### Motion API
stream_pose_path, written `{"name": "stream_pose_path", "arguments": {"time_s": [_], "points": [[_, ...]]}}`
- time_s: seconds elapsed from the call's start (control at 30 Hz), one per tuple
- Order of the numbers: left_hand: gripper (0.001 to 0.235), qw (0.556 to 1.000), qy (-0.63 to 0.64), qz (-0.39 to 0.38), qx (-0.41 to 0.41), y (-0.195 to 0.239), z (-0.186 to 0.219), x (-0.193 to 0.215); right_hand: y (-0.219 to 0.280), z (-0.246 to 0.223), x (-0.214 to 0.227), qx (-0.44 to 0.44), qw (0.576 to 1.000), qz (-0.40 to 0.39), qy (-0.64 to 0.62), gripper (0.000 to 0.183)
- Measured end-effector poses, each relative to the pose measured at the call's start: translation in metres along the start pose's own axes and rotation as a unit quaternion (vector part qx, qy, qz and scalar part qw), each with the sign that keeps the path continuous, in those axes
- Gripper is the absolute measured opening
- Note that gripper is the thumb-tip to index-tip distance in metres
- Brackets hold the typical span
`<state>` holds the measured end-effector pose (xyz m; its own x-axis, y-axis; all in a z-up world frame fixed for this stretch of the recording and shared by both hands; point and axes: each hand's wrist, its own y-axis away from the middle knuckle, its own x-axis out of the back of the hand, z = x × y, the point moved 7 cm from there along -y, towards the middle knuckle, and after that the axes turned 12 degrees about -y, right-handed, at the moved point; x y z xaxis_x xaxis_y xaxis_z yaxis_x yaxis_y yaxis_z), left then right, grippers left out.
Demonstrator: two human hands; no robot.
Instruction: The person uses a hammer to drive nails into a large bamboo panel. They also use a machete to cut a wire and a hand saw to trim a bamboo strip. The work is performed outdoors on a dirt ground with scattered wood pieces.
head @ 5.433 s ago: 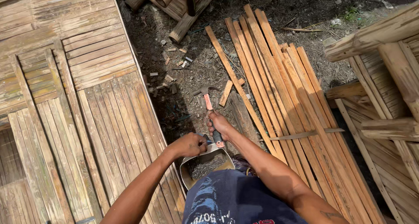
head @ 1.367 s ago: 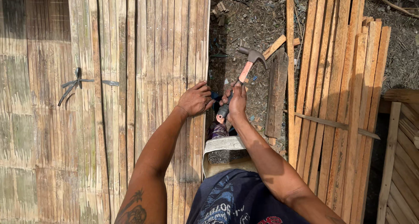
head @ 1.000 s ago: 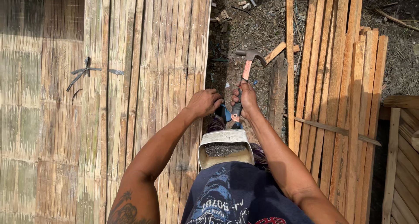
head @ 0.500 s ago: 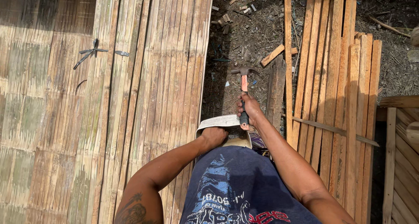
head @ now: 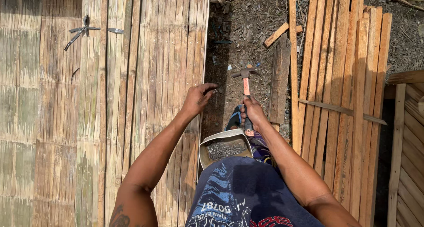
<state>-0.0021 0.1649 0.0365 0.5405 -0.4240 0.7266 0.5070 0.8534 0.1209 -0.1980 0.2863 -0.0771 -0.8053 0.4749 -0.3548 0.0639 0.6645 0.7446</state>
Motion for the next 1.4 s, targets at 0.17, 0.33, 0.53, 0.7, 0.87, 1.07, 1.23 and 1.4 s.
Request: {"name": "stream_pose_path", "arguments": {"time_s": [0.17, 0.33, 0.53, 0.7, 0.87, 1.07, 1.23, 1.4], "points": [[0.018, 0.989, -0.091, 0.112, 0.038, 0.002, -0.041, 0.008, 0.036, 0.043, -0.003, 0.022, 0.999, -0.004, 0.049, 0.029], [0.012, 0.943, -0.319, 0.088, -0.047, -0.006, -0.038, -0.028, 0.061, 0.064, -0.014, 0.031, 0.999, -0.013, 0.003, 0.030], [0.016, 0.927, -0.374, 0.030, 0.004, -0.009, -0.075, -0.063, 0.064, 0.075, -0.028, 0.108, 0.988, -0.034, -0.102, 0.026], [0.020, 0.934, -0.355, 0.047, 0.005, -0.007, -0.079, -0.061, 0.049, 0.090, -0.043, 0.051, 0.989, -0.049, -0.128, 0.021], [0.019, 0.940, -0.337, 0.046, 0.009, -0.009, -0.074, -0.058, 0.045, 0.086, -0.048, 0.076, 0.992, -0.021, -0.102, 0.023], [0.024, 0.914, -0.404, -0.034, 0.003, -0.004, -0.079, -0.069, 0.041, 0.101, -0.051, -0.013, 0.993, -0.074, -0.095, 0.024], [0.049, 0.814, -0.440, -0.177, -0.335, 0.069, -0.038, -0.118, 0.037, 0.108, -0.024, 0.016, 0.987, -0.006, -0.163, 0.023], [0.074, 0.767, -0.499, -0.326, -0.236, 0.099, -0.049, -0.110, 0.050, 0.110, -0.019, 0.017, 0.984, -0.005, -0.179, 0.022]]}}
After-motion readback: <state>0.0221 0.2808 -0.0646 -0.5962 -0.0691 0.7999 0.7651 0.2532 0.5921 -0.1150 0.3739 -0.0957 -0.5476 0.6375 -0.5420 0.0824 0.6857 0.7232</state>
